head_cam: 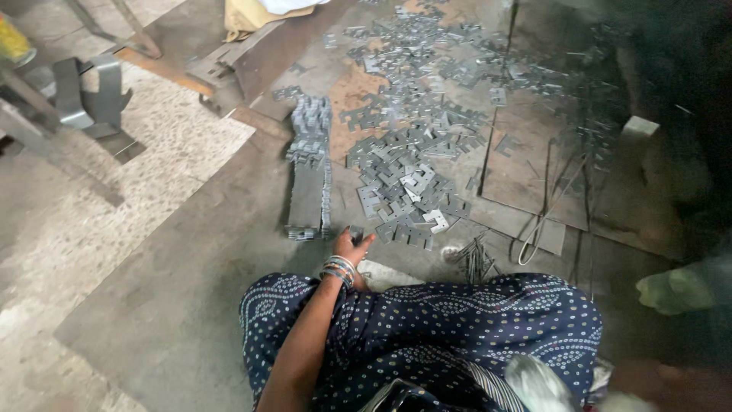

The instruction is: The person sits on the floor and sorts small metal brackets from a large pile. They pick up brackets one by one, align them, and place them into a neat stack. The person continues this repetitive sorting process throughout the video.

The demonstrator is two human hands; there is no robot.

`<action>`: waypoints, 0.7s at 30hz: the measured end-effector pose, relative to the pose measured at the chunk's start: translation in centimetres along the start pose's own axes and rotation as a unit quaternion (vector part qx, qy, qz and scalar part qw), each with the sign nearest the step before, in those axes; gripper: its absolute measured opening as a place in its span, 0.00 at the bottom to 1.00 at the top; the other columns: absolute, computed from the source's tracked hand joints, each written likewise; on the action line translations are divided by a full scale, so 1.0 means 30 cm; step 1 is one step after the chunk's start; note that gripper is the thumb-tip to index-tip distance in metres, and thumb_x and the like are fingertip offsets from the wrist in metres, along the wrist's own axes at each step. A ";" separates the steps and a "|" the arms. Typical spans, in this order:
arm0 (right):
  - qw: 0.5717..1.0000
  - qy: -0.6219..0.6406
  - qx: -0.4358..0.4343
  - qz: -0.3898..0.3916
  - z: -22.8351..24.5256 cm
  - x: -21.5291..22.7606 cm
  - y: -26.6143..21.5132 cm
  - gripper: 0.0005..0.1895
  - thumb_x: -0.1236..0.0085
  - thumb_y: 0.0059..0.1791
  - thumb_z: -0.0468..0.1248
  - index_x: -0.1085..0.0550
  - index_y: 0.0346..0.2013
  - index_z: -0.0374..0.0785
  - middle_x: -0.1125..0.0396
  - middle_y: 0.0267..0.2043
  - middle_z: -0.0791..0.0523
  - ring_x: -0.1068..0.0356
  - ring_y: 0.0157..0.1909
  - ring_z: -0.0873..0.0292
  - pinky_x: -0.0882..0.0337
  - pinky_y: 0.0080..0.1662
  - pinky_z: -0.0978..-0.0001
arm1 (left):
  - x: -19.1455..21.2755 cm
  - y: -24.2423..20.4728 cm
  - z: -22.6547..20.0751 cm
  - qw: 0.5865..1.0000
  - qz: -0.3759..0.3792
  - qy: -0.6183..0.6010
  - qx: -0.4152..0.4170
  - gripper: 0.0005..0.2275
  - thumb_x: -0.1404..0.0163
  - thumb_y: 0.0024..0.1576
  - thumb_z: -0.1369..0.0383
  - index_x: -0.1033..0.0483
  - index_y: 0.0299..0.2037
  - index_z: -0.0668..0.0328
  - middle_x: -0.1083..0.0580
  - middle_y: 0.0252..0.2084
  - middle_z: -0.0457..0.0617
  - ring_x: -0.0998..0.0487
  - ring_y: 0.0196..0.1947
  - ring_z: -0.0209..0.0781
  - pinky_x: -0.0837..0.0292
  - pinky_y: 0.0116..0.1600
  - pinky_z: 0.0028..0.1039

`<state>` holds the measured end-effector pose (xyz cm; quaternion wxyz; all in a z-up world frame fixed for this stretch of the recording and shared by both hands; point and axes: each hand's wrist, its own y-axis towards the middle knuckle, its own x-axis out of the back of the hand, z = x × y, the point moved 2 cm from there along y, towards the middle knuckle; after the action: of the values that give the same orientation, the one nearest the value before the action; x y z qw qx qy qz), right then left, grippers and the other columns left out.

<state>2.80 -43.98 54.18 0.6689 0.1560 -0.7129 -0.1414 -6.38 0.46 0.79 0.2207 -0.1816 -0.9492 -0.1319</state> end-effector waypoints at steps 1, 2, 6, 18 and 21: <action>1.000 -0.003 -0.008 0.025 -0.011 -0.024 -0.008 0.15 0.27 0.35 0.42 0.25 0.21 0.36 0.31 0.26 0.54 0.30 0.26 0.59 0.32 0.31 0.66 | 0.001 -0.002 -0.009 1.000 -0.005 -0.011 0.004 0.24 0.34 0.44 0.50 0.23 0.38 0.63 0.20 0.32 0.54 0.19 0.30 0.49 0.24 0.37 0.37; 0.999 -0.002 -0.021 0.047 -0.019 -0.057 -0.015 0.15 0.27 0.35 0.42 0.25 0.21 0.36 0.31 0.26 0.54 0.30 0.26 0.59 0.32 0.31 0.66 | 0.009 -0.010 -0.017 1.000 -0.010 -0.022 0.007 0.24 0.35 0.44 0.50 0.23 0.38 0.63 0.20 0.32 0.53 0.18 0.30 0.48 0.23 0.38 0.36; 0.990 -0.004 -0.070 0.121 -0.037 -0.159 -0.052 0.15 0.27 0.35 0.43 0.26 0.21 0.37 0.31 0.25 0.55 0.29 0.26 0.58 0.31 0.31 0.66 | 0.028 -0.022 -0.061 0.999 0.013 -0.012 0.052 0.25 0.34 0.46 0.49 0.22 0.40 0.63 0.19 0.35 0.54 0.18 0.33 0.47 0.22 0.41 0.35; 0.966 -0.010 -0.141 0.217 -0.051 -0.158 0.010 0.16 0.27 0.36 0.44 0.27 0.20 0.40 0.32 0.23 0.56 0.29 0.26 0.57 0.31 0.31 0.63 | 0.048 -0.042 -0.105 0.994 0.024 -0.036 0.102 0.27 0.35 0.44 0.49 0.23 0.45 0.63 0.19 0.40 0.55 0.17 0.37 0.48 0.21 0.43 0.35; 0.978 -0.051 -0.103 0.173 -0.030 -0.148 0.106 0.16 0.27 0.36 0.44 0.27 0.20 0.41 0.32 0.23 0.56 0.29 0.26 0.56 0.30 0.31 0.63 | 0.037 -0.038 -0.097 0.994 0.024 -0.035 0.099 0.28 0.35 0.44 0.48 0.23 0.45 0.65 0.20 0.40 0.57 0.17 0.38 0.51 0.21 0.45 0.37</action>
<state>3.83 -39.25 51.50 0.6588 -0.0471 -0.7436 -0.1038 -6.69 -1.20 3.62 0.2075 -0.1861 -0.9600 -0.0257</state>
